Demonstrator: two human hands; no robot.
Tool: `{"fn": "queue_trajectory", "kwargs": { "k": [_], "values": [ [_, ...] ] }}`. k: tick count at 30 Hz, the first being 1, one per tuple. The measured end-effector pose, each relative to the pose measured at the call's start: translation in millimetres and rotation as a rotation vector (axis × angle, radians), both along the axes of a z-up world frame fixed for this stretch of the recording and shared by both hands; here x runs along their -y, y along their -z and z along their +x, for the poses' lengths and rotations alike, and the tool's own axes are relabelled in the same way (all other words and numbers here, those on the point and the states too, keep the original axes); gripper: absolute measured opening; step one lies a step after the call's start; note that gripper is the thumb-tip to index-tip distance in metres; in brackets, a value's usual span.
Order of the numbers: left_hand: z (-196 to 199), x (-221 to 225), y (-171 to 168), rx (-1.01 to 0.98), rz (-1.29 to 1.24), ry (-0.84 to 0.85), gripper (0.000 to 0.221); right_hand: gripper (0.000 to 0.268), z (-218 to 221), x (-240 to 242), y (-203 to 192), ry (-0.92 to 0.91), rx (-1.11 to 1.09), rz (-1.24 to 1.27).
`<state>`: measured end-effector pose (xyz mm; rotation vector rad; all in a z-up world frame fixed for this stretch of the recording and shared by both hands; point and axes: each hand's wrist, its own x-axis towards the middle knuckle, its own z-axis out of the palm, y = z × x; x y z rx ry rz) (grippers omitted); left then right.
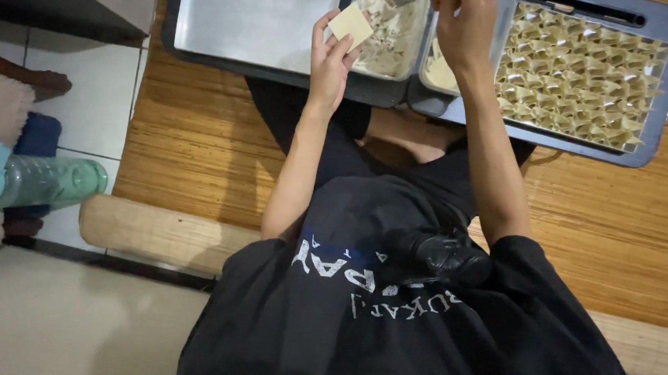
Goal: Folding square wrappers with filling into decorative cross-like shapes on a production tray.
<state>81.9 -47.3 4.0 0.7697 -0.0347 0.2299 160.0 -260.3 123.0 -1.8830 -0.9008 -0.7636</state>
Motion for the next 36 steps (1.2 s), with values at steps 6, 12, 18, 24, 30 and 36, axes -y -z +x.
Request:
{"fn": "queue_trajectory", "kwargs": {
  "k": [6,12,18,24,30,36],
  "values": [
    [1,1,1,0.005,-0.005,-0.004,0.050,0.014,-1,-14,-1,0.005,-0.128,0.017],
    [0,1,-2,-0.011,0.028,-0.006,0.052,0.015,4,-17,3,-0.031,-0.107,0.006],
    [0,3,-6,-0.091,0.077,-0.028,0.051,0.021,18,-9,22,0.037,-0.126,-0.041],
    [-1,3,-9,-0.084,0.038,-0.004,0.052,0.020,15,-9,28,0.056,-0.345,-0.007],
    [-1,2,-14,-0.107,0.067,-0.023,0.051,0.022,6,-3,22,0.053,-0.500,0.145],
    [-5,5,-26,-0.150,0.120,-0.043,0.050,0.022,-7,3,5,0.089,-0.645,0.232]
  ]
}}
